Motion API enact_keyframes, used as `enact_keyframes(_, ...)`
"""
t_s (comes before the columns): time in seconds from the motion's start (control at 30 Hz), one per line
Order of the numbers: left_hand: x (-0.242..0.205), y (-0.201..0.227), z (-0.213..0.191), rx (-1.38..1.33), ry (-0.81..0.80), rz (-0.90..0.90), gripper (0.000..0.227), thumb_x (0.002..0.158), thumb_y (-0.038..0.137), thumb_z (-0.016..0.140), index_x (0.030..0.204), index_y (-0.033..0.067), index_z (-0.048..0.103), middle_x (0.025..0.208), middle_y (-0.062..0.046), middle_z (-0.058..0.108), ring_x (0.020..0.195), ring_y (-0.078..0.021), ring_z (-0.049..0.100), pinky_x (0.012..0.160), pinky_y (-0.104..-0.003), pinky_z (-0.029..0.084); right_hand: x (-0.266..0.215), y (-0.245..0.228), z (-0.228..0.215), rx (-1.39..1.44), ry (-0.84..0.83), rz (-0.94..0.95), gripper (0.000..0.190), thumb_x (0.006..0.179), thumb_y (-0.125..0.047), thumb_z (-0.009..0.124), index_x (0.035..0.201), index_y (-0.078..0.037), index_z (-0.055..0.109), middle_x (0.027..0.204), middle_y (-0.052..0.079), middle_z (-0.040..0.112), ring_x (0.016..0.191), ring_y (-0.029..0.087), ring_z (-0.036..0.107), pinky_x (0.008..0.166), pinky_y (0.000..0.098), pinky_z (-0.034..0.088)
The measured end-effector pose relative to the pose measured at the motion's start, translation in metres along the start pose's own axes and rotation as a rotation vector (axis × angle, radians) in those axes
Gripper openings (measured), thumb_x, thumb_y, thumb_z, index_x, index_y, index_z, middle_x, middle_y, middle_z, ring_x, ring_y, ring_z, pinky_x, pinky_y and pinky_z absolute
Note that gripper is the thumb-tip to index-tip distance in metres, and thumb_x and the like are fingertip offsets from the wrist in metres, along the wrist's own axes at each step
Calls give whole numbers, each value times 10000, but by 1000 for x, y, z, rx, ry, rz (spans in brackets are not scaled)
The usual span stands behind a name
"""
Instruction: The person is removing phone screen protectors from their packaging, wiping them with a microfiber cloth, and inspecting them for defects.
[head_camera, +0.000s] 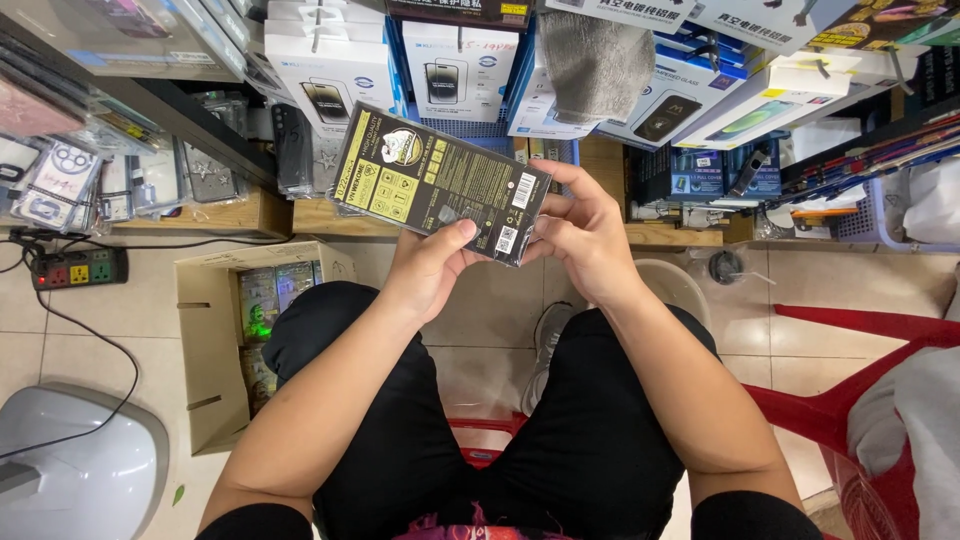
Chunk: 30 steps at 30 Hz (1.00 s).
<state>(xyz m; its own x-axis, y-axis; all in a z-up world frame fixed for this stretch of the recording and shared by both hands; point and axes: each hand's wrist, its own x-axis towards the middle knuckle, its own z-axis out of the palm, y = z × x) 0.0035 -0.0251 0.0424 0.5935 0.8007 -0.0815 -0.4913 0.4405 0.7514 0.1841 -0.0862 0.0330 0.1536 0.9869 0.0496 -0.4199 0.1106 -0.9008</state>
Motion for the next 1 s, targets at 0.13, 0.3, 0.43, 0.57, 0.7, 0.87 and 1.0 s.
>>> enact_keyframes(0.13,3,-5,-6,20,3,28,347,838,91,712,1130,66,527,956,-70,594,883,-232,671,756,-385,641,1,-1,-3,-1,-9,41,588,803,75,525,1381,35,426,973,287,656,731,275,714,599,414,668)
enact_keyframes(0.3,7,-11,-15,-87,50,18,323,847,76,685,1132,72,533,951,-98,626,846,-292,699,766,-471,646,-1,3,-8,-27,65,34,601,763,118,391,1352,27,464,962,272,652,785,302,724,656,407,659)
enact_keyframes(0.43,8,-10,-14,-172,49,-45,307,852,96,658,1132,89,531,958,-117,641,827,-285,707,763,-446,652,-2,4,-5,-40,50,35,676,725,127,356,1386,19,445,964,273,653,796,301,717,682,427,658)
enact_keyframes(0.57,11,-11,-17,-292,114,-149,211,849,212,662,1002,75,613,882,-109,703,775,-226,713,744,-333,645,-4,6,0,-230,128,-131,734,712,167,383,1417,-29,438,1131,248,611,953,332,684,755,449,636)
enact_keyframes(0.7,10,-3,-8,-375,177,-166,212,859,252,650,956,64,633,864,-107,721,747,-200,712,728,-293,634,-8,-5,11,-929,129,-617,567,773,175,503,1271,-61,634,1431,195,359,1245,342,511,1056,523,462)
enact_keyframes(0.87,11,-6,-11,-372,181,-143,235,855,266,664,963,61,622,863,-117,719,736,-196,704,730,-300,634,-16,-7,29,-974,54,-716,499,753,96,451,1128,-84,726,1472,223,350,1408,394,343,1127,527,352)
enact_keyframes(1.0,16,-20,-29,-416,186,-117,249,877,264,651,967,37,603,848,-123,710,725,-203,704,720,-294,639,-19,-1,26,-1076,59,-959,270,820,-117,545,965,-134,773,1331,202,509,1332,422,416,1149,600,263)
